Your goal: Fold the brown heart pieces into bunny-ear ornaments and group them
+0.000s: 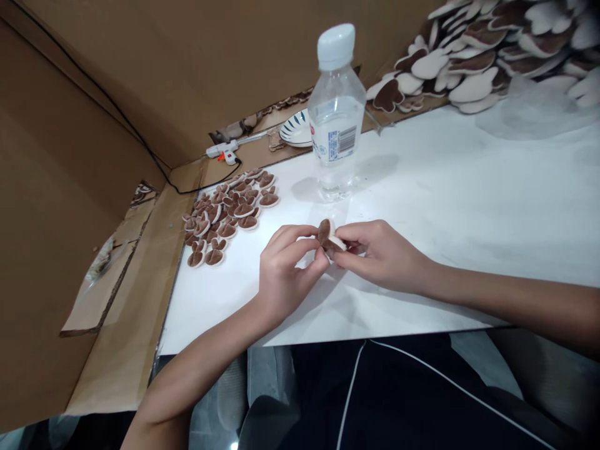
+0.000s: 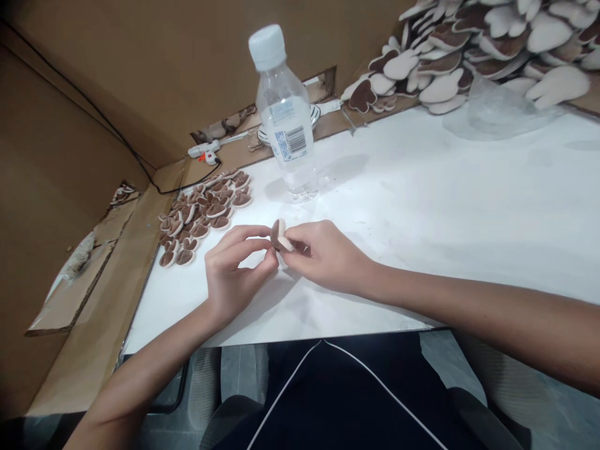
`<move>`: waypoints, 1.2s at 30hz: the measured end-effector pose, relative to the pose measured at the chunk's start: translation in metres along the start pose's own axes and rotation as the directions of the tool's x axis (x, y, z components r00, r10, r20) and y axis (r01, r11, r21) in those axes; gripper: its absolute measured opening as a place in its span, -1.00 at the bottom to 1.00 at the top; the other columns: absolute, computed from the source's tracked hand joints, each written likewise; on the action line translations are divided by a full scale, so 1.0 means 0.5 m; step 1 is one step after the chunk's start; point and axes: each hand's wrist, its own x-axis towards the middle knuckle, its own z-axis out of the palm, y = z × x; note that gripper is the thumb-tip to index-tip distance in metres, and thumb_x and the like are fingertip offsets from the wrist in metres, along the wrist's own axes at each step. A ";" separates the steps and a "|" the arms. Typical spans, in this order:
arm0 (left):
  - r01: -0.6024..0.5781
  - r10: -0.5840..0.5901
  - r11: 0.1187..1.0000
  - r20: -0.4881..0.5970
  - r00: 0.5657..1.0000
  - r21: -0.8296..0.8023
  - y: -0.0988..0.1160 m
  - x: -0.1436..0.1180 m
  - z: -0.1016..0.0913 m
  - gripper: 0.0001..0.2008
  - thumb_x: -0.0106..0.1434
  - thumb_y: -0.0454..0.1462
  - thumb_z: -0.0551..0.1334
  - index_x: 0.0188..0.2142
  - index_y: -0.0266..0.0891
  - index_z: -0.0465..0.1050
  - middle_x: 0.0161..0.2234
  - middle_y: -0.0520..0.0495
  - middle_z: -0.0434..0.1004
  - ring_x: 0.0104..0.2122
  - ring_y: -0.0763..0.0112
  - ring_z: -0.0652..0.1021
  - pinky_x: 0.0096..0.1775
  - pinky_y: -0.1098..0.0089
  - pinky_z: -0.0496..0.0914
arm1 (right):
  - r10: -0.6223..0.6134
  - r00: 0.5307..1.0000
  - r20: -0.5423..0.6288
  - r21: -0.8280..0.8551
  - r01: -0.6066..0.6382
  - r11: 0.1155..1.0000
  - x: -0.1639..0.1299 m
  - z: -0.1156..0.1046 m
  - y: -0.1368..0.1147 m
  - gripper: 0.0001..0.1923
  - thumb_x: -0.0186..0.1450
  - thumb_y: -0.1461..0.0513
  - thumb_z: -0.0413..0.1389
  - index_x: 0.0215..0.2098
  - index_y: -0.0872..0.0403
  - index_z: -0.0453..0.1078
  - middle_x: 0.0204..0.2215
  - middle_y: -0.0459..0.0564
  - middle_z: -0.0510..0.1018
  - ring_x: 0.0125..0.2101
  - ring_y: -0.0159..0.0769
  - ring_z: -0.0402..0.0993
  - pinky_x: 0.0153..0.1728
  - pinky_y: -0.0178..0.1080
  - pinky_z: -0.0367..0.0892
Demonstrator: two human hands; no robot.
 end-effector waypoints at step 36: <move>0.165 -0.144 0.967 0.119 0.982 -0.194 -0.004 0.012 -0.011 -0.93 0.18 -0.40 0.22 -0.42 -0.26 0.45 -0.30 -0.08 0.53 -0.30 0.44 0.51 -0.30 0.43 0.43 | 0.150 0.973 0.174 0.352 -0.204 0.914 0.003 -0.019 -0.008 -0.82 0.26 0.21 0.11 -0.39 0.17 0.46 -0.56 -0.06 0.47 -0.49 -0.36 0.43 -0.41 -0.28 0.31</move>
